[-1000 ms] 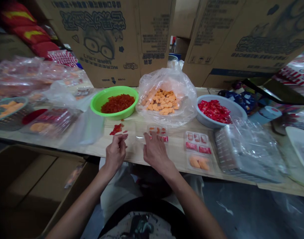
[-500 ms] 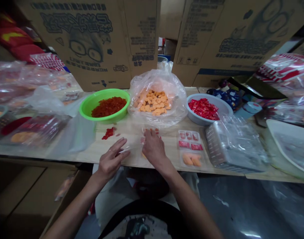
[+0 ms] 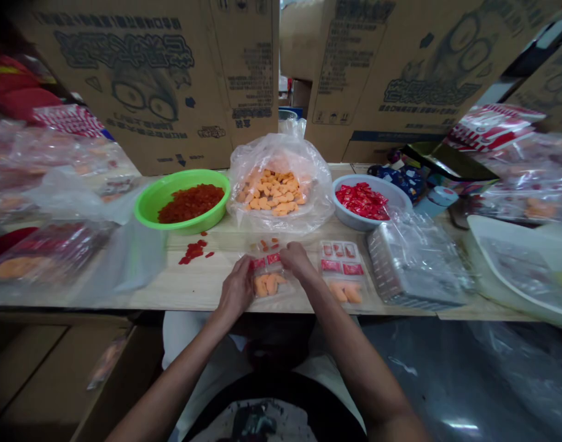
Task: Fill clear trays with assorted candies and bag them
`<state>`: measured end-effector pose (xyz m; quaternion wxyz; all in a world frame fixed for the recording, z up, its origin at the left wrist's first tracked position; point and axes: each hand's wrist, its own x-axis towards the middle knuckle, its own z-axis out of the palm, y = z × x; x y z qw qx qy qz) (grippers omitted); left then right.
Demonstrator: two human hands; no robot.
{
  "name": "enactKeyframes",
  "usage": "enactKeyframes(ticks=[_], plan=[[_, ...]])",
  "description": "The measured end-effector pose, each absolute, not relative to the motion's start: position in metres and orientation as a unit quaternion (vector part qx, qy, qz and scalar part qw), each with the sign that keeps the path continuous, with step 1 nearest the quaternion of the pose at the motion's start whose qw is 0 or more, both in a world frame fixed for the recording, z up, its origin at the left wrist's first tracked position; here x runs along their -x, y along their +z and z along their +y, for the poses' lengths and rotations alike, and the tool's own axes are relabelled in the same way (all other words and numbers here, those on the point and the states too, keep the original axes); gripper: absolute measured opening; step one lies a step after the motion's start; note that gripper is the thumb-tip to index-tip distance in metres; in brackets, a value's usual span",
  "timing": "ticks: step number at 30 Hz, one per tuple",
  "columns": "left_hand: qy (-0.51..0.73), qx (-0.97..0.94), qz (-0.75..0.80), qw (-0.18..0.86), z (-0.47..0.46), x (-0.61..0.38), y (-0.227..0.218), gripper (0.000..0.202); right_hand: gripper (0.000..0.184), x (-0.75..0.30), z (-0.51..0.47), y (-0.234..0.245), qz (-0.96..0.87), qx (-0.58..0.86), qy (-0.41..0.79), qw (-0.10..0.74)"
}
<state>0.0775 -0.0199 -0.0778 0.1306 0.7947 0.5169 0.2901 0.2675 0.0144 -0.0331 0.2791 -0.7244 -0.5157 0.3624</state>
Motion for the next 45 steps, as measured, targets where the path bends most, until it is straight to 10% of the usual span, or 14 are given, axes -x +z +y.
enactKeyframes(ticks=[14, 21, 37, 45], plan=[[0.308, -0.792, 0.527, 0.012, -0.017, -0.022, -0.035, 0.059, 0.019, -0.32, -0.029, 0.021, -0.317, 0.583, 0.628, 0.406], [0.254, -0.883, 0.388, 0.077, -0.023, -0.035, -0.007, 0.059, 0.039, -0.286, -0.082, 0.042, -0.376, 0.397, 0.797, 0.257], [0.229, -0.945, 0.229, 0.044, -0.028, -0.043, -0.011, 0.097, 0.018, -0.277, -0.055, 0.003, -0.302, 0.537, 0.673, 0.409], [0.166, -0.917, 0.304, 0.196, -0.042, -0.036, -0.006, 0.098, 0.064, -0.255, -0.037, -0.022, -0.341, 0.582, 0.561, 0.479]])
